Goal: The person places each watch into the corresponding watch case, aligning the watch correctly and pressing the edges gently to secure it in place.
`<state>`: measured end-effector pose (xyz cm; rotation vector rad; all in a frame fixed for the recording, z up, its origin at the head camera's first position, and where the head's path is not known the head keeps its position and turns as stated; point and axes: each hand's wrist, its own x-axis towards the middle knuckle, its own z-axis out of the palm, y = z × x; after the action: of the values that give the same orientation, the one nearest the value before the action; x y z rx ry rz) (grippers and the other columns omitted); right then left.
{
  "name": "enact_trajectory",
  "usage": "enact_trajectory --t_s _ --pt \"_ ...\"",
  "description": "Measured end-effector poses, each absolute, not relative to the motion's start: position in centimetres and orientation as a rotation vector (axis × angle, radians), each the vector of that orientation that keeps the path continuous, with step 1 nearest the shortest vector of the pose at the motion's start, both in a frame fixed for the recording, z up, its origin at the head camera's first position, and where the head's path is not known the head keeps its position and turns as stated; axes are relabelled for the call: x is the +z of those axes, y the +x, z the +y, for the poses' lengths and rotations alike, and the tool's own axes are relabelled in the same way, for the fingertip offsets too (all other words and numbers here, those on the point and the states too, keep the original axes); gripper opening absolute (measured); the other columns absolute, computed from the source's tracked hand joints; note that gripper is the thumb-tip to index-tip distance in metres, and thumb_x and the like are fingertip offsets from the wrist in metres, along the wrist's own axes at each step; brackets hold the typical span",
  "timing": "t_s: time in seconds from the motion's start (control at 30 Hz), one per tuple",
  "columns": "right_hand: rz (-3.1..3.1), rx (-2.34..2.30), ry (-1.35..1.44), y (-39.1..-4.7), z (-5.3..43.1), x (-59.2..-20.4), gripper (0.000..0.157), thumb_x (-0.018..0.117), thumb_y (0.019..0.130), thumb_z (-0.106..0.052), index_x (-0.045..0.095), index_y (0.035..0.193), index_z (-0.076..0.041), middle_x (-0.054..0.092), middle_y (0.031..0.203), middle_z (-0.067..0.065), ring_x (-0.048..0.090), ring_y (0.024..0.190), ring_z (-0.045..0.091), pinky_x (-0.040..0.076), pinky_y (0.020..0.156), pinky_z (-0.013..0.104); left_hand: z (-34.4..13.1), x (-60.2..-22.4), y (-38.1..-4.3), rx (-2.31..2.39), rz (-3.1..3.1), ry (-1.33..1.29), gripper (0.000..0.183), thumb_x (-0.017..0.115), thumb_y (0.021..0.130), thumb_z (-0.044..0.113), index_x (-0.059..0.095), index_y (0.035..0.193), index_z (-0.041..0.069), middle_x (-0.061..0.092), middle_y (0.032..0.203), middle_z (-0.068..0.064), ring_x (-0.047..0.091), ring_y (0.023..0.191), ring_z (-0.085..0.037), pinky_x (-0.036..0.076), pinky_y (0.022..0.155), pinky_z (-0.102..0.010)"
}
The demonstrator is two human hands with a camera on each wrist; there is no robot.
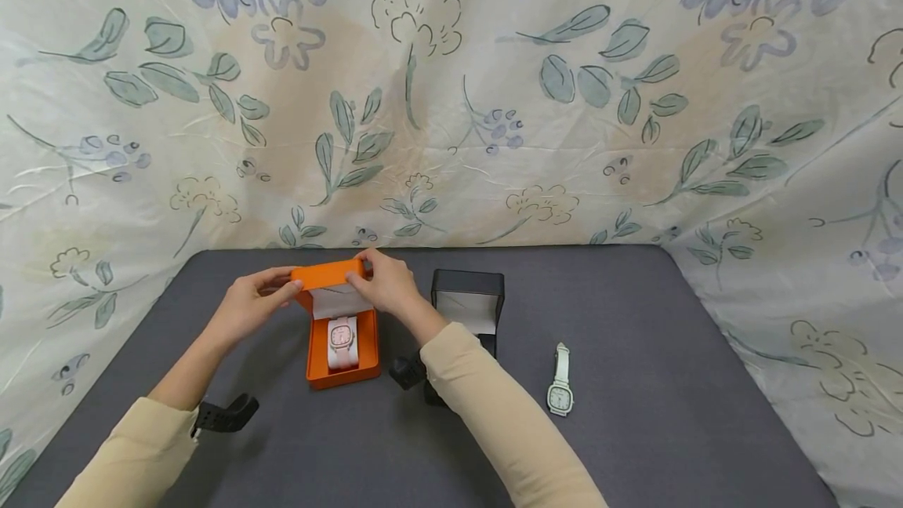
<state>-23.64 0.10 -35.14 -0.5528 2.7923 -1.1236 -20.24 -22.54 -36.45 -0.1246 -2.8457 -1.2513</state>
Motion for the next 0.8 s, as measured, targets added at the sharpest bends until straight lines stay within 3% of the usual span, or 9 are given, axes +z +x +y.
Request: enact_trajectory --t_s 0.8 --pt "2.769 -1.106 -0.573 -21.9 0.7 -35.0 0.029 0.064 0.086 -0.031 0.057 0.112 -0.021 0.065 0.111 0.006 0.064 0.088 0.020 0.049 0.062 0.025 -21.8 -36.4 -17.7 -1.185 -2.827 -0.130 0.045 0.061 0.086 0.042 0.058 0.123 0.015 0.063 0.111 -0.016 0.061 0.097 -0.031 0.053 0.074 -0.040"
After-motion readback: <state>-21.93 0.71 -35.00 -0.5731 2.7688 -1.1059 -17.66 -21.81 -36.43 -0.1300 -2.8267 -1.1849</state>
